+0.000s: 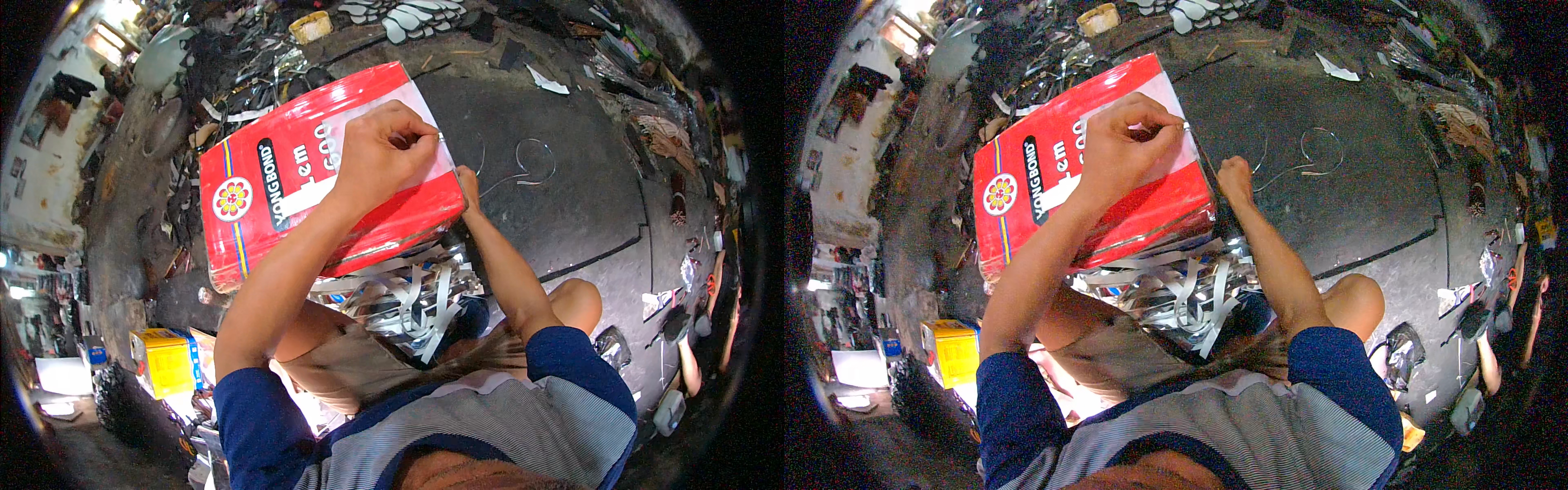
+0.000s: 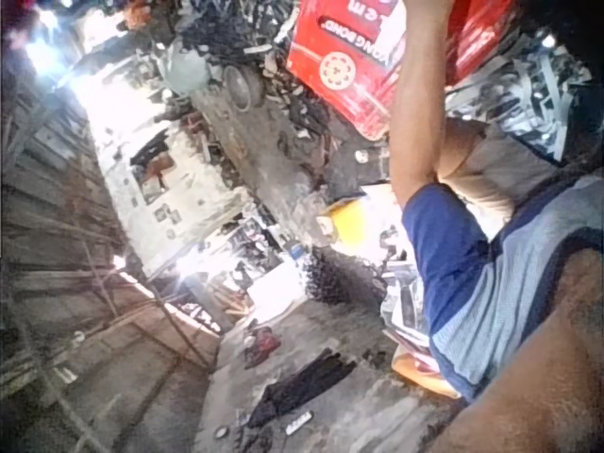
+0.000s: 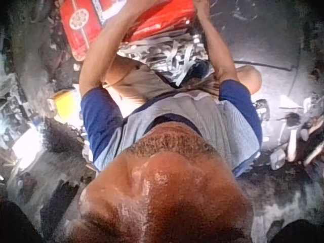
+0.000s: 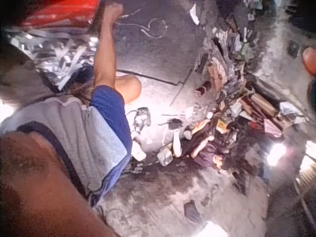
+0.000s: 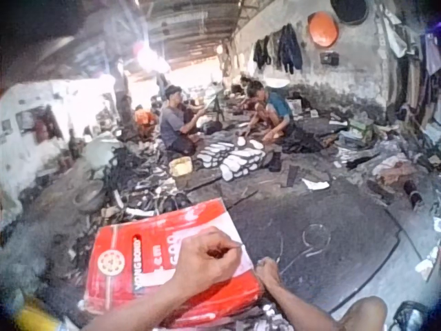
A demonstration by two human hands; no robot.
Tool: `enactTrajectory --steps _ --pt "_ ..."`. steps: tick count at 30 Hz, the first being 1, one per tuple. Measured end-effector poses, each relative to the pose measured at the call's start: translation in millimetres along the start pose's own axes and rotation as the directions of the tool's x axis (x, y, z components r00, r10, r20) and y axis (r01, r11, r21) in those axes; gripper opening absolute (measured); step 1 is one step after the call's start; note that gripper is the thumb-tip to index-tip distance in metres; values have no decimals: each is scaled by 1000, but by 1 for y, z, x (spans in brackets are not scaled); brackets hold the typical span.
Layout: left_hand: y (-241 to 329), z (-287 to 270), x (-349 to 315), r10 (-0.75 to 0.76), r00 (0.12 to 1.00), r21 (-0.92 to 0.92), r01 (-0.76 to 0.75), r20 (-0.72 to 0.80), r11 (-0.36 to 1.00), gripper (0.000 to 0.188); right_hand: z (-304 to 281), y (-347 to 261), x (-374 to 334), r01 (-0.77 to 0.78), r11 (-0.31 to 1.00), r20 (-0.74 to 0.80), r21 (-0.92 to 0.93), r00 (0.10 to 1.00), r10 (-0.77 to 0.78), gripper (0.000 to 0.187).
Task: The person sits on the floor and repeatedly peels thin metal strips from a red rectangular package, separating them by hand and dropping them onto a pile on the floor.
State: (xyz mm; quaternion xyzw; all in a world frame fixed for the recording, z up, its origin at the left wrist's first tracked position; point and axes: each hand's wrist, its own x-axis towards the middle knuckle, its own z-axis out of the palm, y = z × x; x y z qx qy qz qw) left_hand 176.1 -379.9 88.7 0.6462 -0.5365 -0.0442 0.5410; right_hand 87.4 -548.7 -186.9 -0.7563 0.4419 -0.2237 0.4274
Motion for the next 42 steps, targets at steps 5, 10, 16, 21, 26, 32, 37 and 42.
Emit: enactTrajectory --steps 5,10,16,21,26,32,37,42 --pt "4 1 -1 17 1000 17 -17 1 1000 5 10 47 5 -48 986 53 -159 997 57 20" --pt "8 3 1 -2 1000 -3 2 21 1000 5 21 90 9 -224 963 40 -148 972 232 24" --pt "11 5 0 -40 998 -40 42 37 998 6 27 122 3 -228 945 18 -236 971 239 32" --pt "8 -2 -6 -29 999 24 28 25 999 6 22 96 -7 -336 869 34 -363 927 373 36" --pt "13 -1 -3 -2 998 8 1 64 1000 8 12 107 -5 -297 821 12 -487 938 347 37" --pt "0 -10 -7 305 936 166 -333 174 928 15 12 102 -11 -266 816 18 -514 947 321 37" --pt "-3 -14 -10 370 907 198 -408 204 891 20 2 116 -5 -242 823 9 -514 958 287 33" --pt "4 -28 -28 278 932 329 -344 232 879 29 -10 138 12 -408 807 -223 -427 912 344 37"
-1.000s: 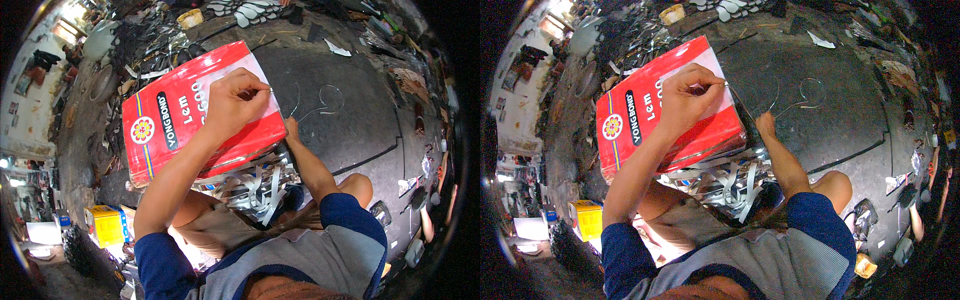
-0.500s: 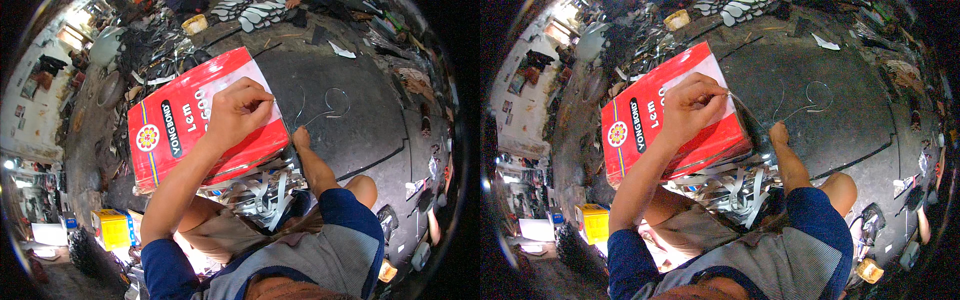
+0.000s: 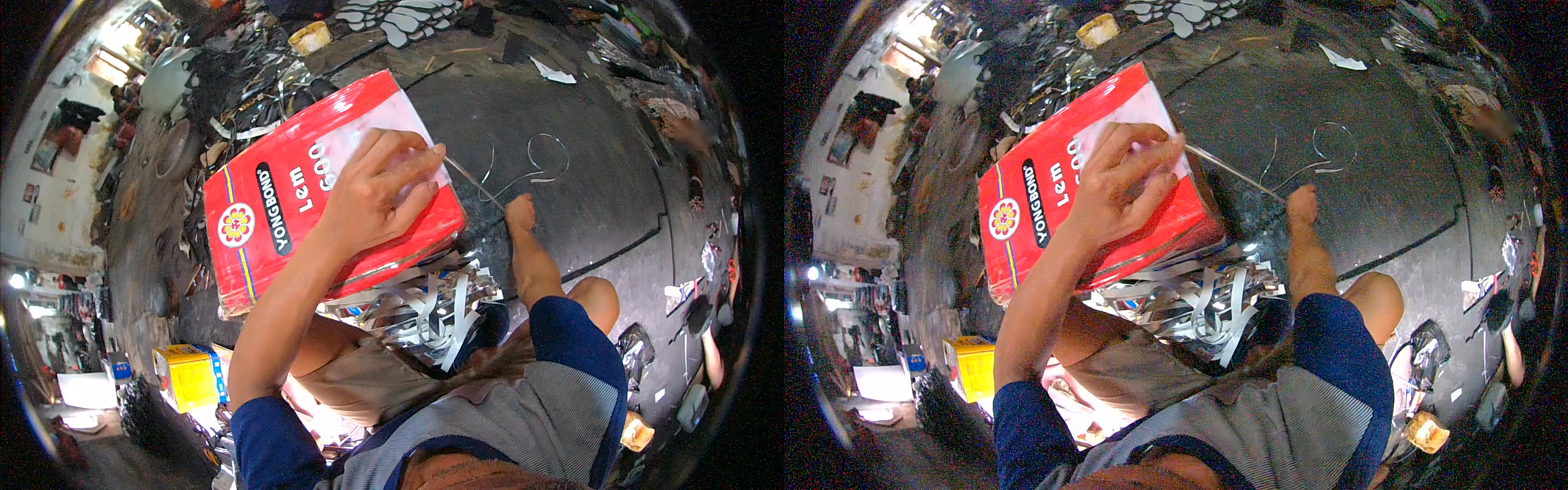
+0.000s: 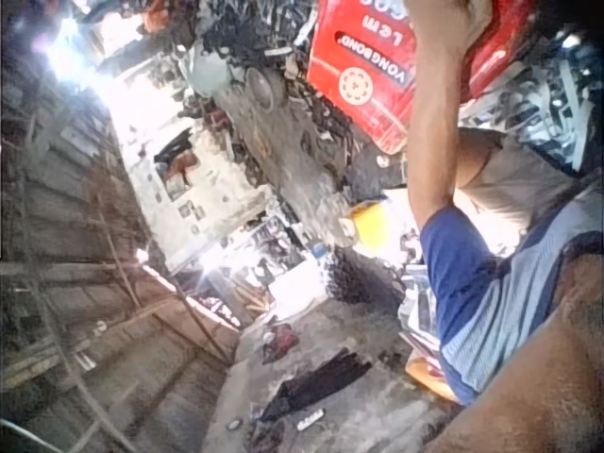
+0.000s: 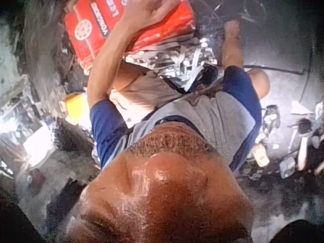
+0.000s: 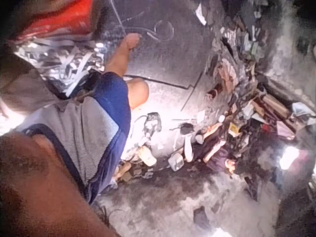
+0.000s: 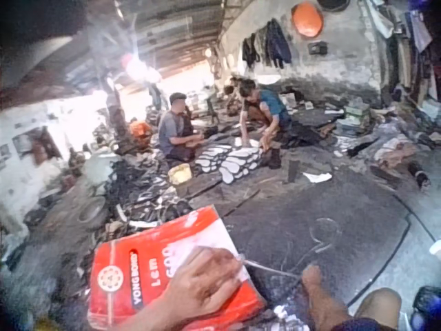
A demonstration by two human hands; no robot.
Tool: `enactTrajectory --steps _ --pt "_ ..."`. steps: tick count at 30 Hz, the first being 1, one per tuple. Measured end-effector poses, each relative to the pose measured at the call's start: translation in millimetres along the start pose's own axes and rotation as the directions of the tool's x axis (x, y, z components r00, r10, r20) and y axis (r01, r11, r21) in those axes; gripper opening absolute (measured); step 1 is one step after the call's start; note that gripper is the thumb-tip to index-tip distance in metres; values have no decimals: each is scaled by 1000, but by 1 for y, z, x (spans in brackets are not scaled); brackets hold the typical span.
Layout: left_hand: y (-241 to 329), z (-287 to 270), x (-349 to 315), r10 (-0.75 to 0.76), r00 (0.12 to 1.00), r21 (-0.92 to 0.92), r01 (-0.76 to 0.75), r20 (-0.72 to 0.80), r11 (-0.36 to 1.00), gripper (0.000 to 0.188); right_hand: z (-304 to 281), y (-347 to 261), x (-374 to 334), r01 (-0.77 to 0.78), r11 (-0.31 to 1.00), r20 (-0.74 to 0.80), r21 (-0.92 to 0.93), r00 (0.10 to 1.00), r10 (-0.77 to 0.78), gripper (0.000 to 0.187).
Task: The person sits on the floor and repeatedly peels thin metal strips from a red rectangular package, separating them by hand and dropping them onto a pile on the floor.
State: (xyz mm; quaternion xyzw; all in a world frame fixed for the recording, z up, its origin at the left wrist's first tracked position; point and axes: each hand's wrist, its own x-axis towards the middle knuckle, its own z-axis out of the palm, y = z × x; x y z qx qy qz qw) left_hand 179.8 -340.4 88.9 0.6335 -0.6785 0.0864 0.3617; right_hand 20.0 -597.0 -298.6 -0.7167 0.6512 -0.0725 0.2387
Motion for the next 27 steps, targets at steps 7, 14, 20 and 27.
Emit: enactTrajectory --steps 7,14,20,27 --pt "-2 12 15 128 991 117 -131 27 984 51 -36 138 12 -551 790 -172 268 780 602 55" --pt "5 8 14 187 982 204 -187 17 961 50 -40 16 -100 -447 804 367 391 877 309 81" --pt "44 14 10 217 976 358 -204 5 911 38 -16 22 -207 201 965 499 -169 862 -92 50" --pt "125 31 -82 16 987 -45 -9 158 999 34 -83 2 -264 675 690 -71 262 726 -684 26"
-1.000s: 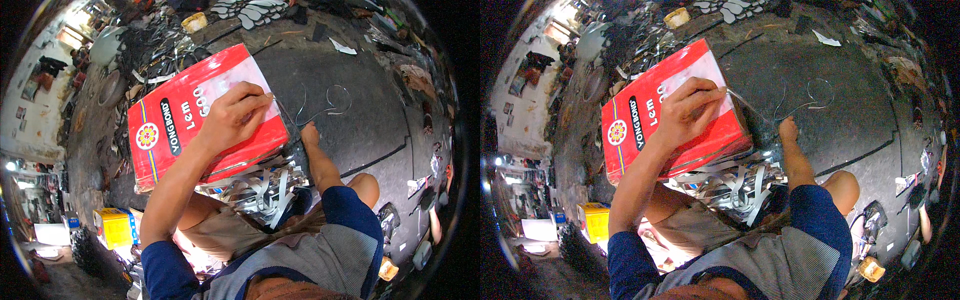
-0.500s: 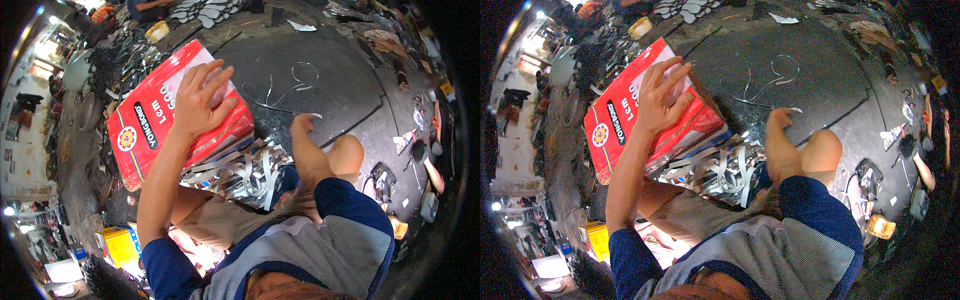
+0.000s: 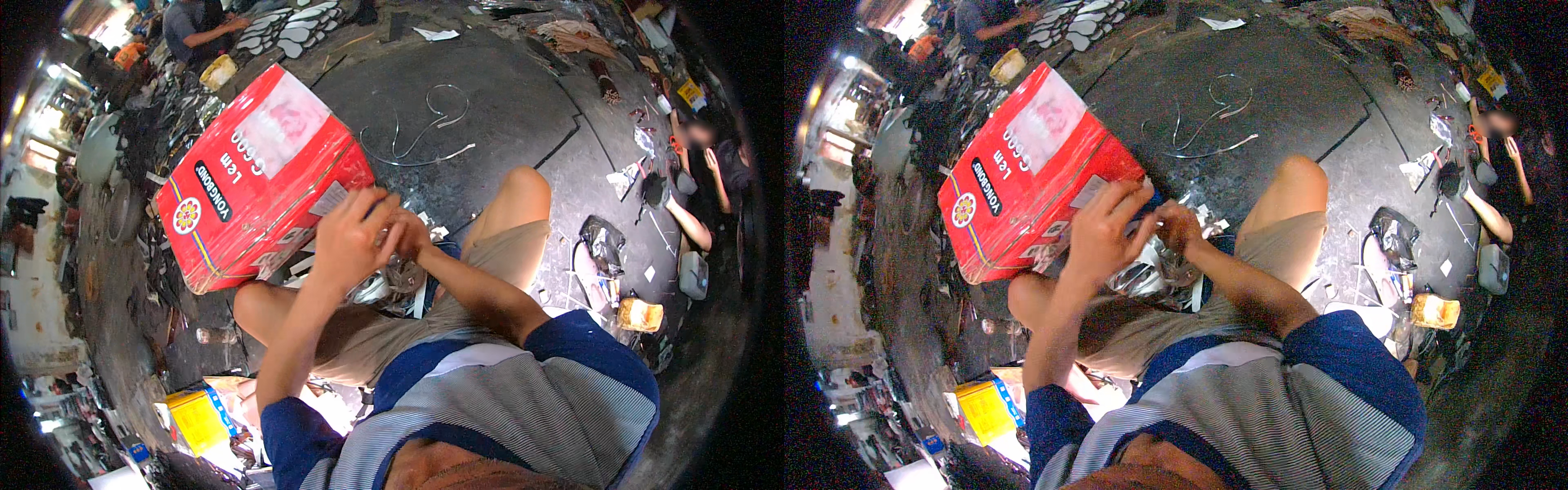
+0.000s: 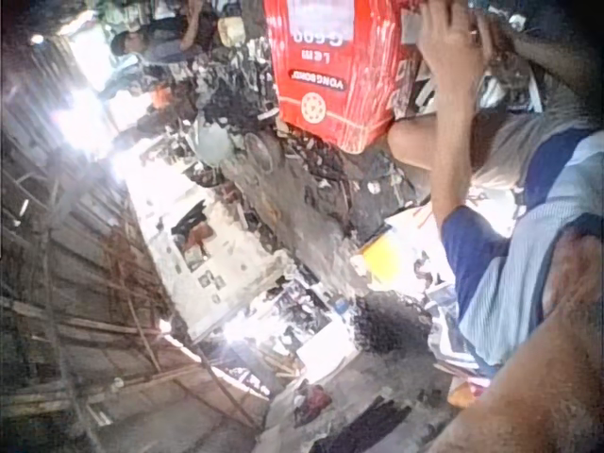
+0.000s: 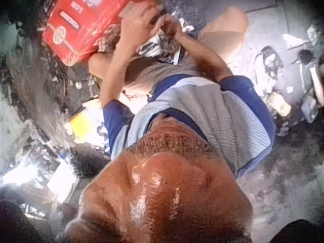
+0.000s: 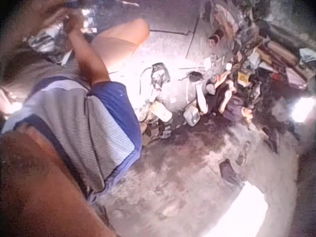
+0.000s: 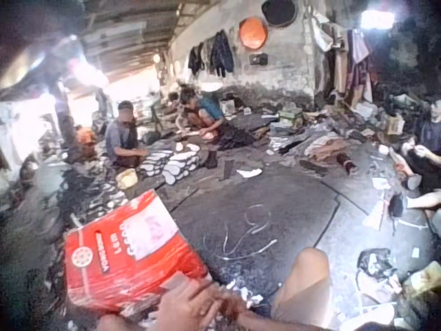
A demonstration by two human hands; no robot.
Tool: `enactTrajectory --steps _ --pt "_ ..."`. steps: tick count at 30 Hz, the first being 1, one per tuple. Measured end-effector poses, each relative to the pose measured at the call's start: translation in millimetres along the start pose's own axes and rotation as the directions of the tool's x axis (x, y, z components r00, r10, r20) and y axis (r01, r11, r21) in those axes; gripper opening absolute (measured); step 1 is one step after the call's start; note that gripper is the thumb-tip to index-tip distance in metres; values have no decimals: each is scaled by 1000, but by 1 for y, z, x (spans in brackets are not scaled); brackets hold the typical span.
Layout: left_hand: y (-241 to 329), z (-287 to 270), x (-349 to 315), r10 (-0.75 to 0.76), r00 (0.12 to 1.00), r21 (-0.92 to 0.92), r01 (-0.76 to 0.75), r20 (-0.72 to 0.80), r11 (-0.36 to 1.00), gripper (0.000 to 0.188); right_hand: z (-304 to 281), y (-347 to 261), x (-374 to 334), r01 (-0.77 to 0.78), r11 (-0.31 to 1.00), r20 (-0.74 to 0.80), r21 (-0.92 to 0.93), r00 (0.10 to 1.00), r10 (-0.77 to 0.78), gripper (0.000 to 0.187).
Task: The person sits on the floor and repeatedly peels thin metal strips from a red rectangular package, separating them by hand and dropping them onto a pile on the floor.
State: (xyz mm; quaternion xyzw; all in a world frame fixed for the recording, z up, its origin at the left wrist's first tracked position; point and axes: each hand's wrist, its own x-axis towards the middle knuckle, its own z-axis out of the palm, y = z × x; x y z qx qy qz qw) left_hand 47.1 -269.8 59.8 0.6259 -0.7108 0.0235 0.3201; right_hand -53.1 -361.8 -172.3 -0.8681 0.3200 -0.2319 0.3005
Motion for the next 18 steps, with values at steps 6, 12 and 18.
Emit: enactTrajectory --steps 6,12,18 --pt "-6 21 -46 -409 881 -334 469 237 818 51 -143 -83 7 -136 888 157 439 985 73 18" --pt "21 -2 -49 -406 816 -851 504 412 150 22 -235 -158 45 42 726 176 687 959 -222 18" --pt "18 -76 -62 -502 798 -910 411 334 48 26 -286 -181 131 192 486 -129 853 979 -161 16"
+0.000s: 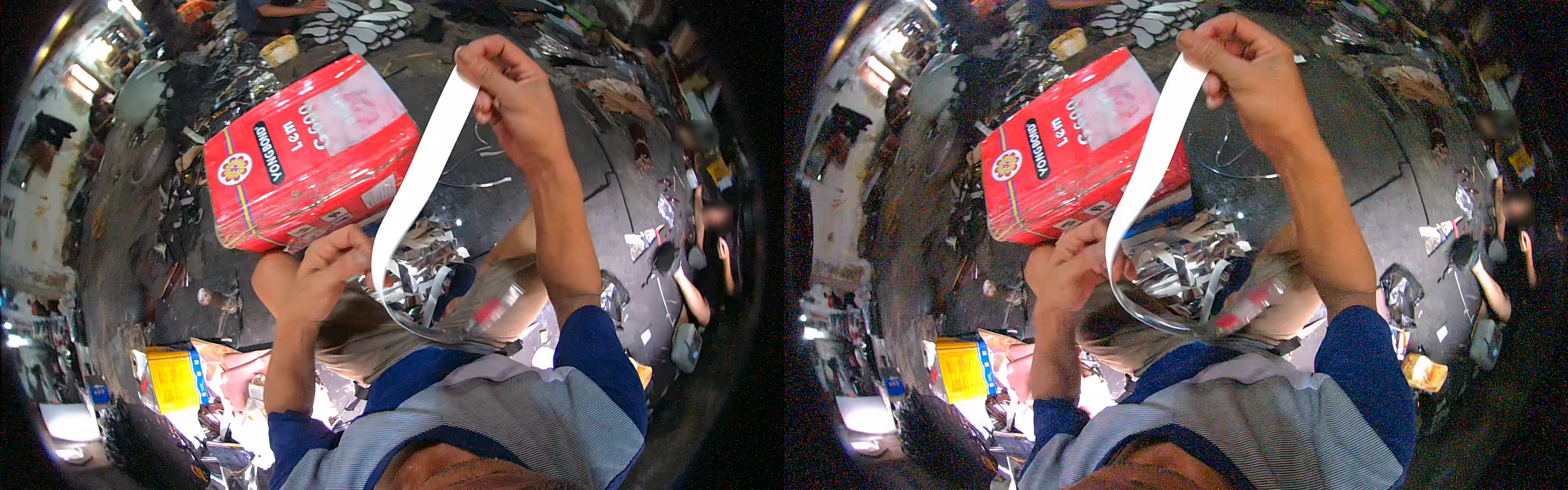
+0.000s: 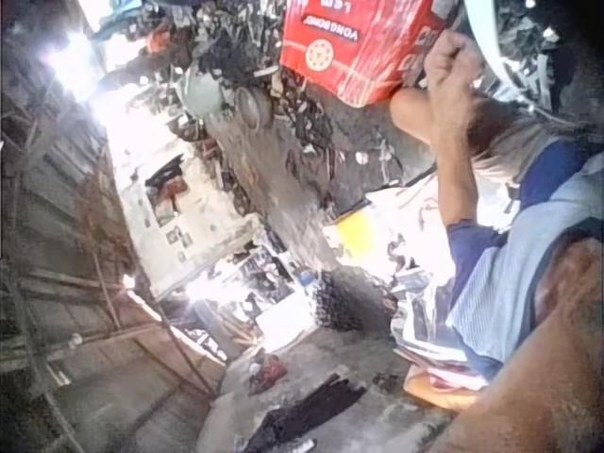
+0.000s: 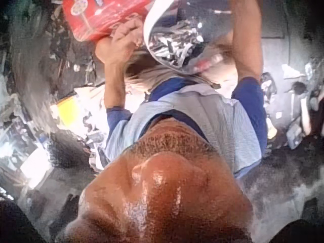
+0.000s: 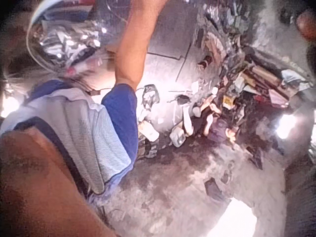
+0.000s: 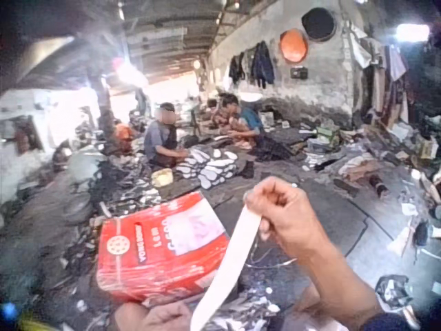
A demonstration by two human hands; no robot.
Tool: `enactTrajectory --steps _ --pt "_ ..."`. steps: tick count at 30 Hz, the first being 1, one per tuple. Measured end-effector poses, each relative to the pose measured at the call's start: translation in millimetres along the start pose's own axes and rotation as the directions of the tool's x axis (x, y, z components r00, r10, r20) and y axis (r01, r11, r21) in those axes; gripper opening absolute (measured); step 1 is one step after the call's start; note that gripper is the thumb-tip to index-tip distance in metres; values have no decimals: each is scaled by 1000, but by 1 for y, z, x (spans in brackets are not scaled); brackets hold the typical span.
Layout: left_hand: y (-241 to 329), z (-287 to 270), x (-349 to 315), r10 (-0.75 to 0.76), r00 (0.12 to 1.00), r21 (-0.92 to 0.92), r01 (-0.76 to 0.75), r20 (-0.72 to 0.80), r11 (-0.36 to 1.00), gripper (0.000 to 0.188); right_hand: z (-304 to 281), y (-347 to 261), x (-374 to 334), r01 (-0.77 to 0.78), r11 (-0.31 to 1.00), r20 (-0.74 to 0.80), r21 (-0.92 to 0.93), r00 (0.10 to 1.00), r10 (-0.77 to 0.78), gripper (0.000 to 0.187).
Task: The person sits on the floor and repeatedly peels thin metal strips from a red rectangular package, separating them by hand and dropping them onto a pile on the floor.
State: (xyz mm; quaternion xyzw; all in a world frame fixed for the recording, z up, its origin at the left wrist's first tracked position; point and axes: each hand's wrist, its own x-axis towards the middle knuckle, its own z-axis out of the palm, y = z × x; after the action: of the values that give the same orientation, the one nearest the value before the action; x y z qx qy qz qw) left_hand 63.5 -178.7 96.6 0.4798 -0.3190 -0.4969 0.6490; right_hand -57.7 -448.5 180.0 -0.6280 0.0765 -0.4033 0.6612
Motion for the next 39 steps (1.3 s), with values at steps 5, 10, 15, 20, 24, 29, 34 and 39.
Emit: enactTrajectory --steps 5,10,15,20,24,29,34,39 --pt "25 -8 4 474 825 107 -465 -307 879 45 60 -4 -1 -199 971 435 -128 869 236 26" --pt "42 -30 -13 98 993 20 -97 -58 995 33 110 3 5 52 965 553 -255 827 102 29" --pt "85 -94 -52 139 841 497 168 -523 851 16 43 50 67 119 879 299 -461 954 28 19" --pt "129 -191 -55 250 797 772 371 -550 517 20 35 109 76 137 775 339 -617 935 104 17" --pt "117 -164 -2 796 562 722 645 -224 -251 36 50 114 66 212 531 293 -820 953 71 22" --pt "58 -91 123 661 750 964 -159 -24 215 38 56 107 63 260 454 319 -852 946 56 27" --pt "37 -70 188 548 835 920 -252 50 301 31 39 109 72 326 447 370 -833 929 12 20" --pt "17 -64 190 638 769 862 -300 -35 409 20 28 103 70 545 306 531 -781 837 -135 17"
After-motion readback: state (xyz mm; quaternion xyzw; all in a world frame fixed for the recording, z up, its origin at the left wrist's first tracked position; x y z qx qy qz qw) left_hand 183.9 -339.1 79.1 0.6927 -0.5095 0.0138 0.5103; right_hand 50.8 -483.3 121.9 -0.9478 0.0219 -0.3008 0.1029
